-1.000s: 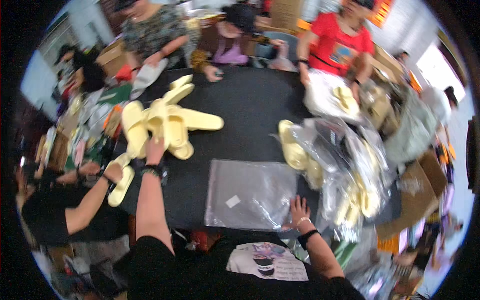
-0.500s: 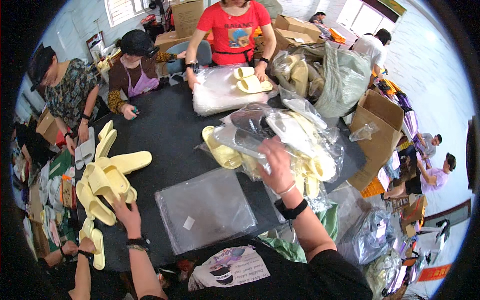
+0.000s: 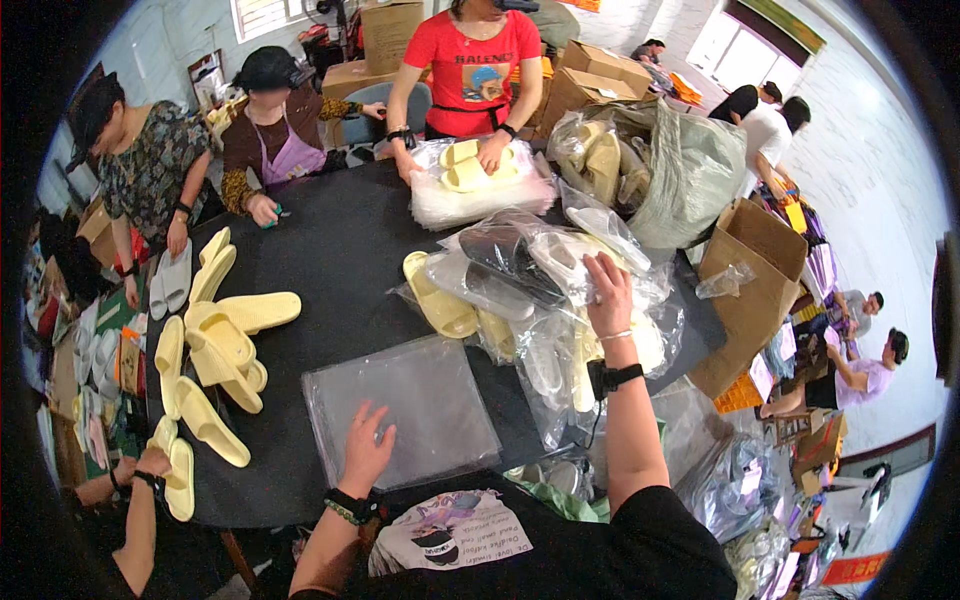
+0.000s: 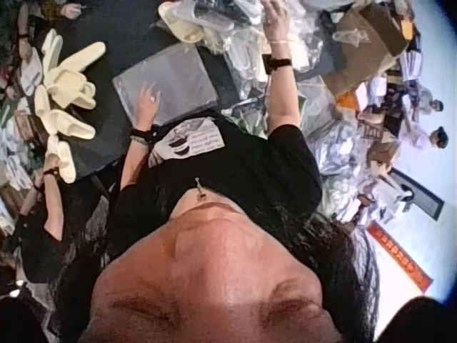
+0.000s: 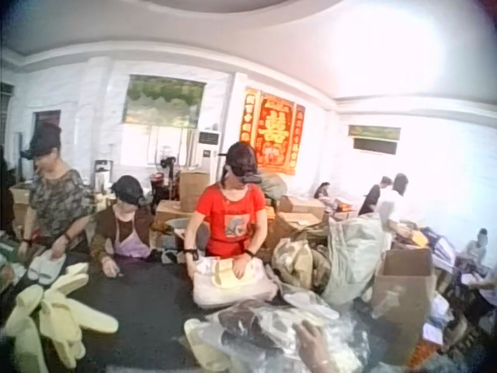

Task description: Sorting and packing slippers into plastic bags and larger transport bags.

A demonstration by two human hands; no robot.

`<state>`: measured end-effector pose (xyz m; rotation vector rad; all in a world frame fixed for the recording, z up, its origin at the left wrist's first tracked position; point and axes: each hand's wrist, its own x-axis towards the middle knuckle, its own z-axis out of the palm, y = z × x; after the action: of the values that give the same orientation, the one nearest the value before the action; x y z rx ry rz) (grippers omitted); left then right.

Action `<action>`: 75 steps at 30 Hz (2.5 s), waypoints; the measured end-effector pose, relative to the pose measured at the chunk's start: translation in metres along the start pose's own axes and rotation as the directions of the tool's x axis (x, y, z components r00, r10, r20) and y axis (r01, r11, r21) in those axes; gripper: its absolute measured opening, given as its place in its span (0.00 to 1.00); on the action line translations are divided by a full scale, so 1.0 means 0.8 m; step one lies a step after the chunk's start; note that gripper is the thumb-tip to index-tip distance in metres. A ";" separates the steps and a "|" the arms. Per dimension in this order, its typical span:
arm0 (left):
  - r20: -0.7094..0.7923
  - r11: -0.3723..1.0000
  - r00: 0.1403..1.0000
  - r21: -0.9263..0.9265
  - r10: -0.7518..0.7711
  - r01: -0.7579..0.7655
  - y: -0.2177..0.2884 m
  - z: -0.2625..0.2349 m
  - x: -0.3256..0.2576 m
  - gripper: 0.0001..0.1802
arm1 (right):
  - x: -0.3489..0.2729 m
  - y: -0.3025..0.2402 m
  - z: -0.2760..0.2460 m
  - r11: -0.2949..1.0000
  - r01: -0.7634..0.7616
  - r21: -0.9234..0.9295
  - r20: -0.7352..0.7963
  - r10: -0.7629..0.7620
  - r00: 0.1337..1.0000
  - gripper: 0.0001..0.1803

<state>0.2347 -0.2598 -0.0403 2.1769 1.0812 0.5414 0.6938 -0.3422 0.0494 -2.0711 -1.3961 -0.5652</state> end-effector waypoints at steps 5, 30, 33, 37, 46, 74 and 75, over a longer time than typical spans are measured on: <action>0.335 0.871 0.909 -0.335 -0.246 0.359 0.010 -0.003 0.003 0.21 | 0.022 -0.095 -0.076 0.965 0.209 0.155 0.008 -0.213 0.977 0.32; 0.314 -0.432 0.864 -0.893 -0.394 0.128 -0.035 -0.025 -0.121 0.25 | -0.091 -0.258 0.169 0.741 0.078 0.667 0.285 -0.350 0.892 0.38; 0.540 -0.418 0.804 -0.809 -0.249 0.414 -0.090 0.010 -0.148 0.29 | -0.165 -0.156 0.258 0.788 -0.409 0.460 0.602 0.062 0.796 0.28; 0.709 -0.288 0.478 -0.671 -0.518 0.683 -0.099 -0.002 -0.183 0.25 | -0.188 -0.168 0.246 0.270 -0.949 0.163 0.955 0.197 0.220 0.23; 0.316 0.895 0.928 0.329 0.196 -0.301 -0.030 0.008 -0.112 0.33 | -0.183 -0.211 0.240 0.439 -0.895 -0.076 0.995 0.097 -0.036 0.30; 0.382 0.962 0.891 0.010 0.247 -0.272 -0.023 0.052 -0.032 0.13 | -0.086 -0.227 0.261 0.485 -0.848 0.215 0.967 0.017 0.255 0.23; 0.385 0.961 0.887 0.002 0.253 -0.275 -0.029 0.056 -0.030 0.13 | -0.099 -0.216 0.263 0.513 -0.832 0.212 0.953 0.078 0.292 0.26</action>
<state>0.2349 -0.2849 -0.0900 2.3678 0.6000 0.1847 0.5100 -0.2063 -0.1190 -1.9015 -0.9184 1.3972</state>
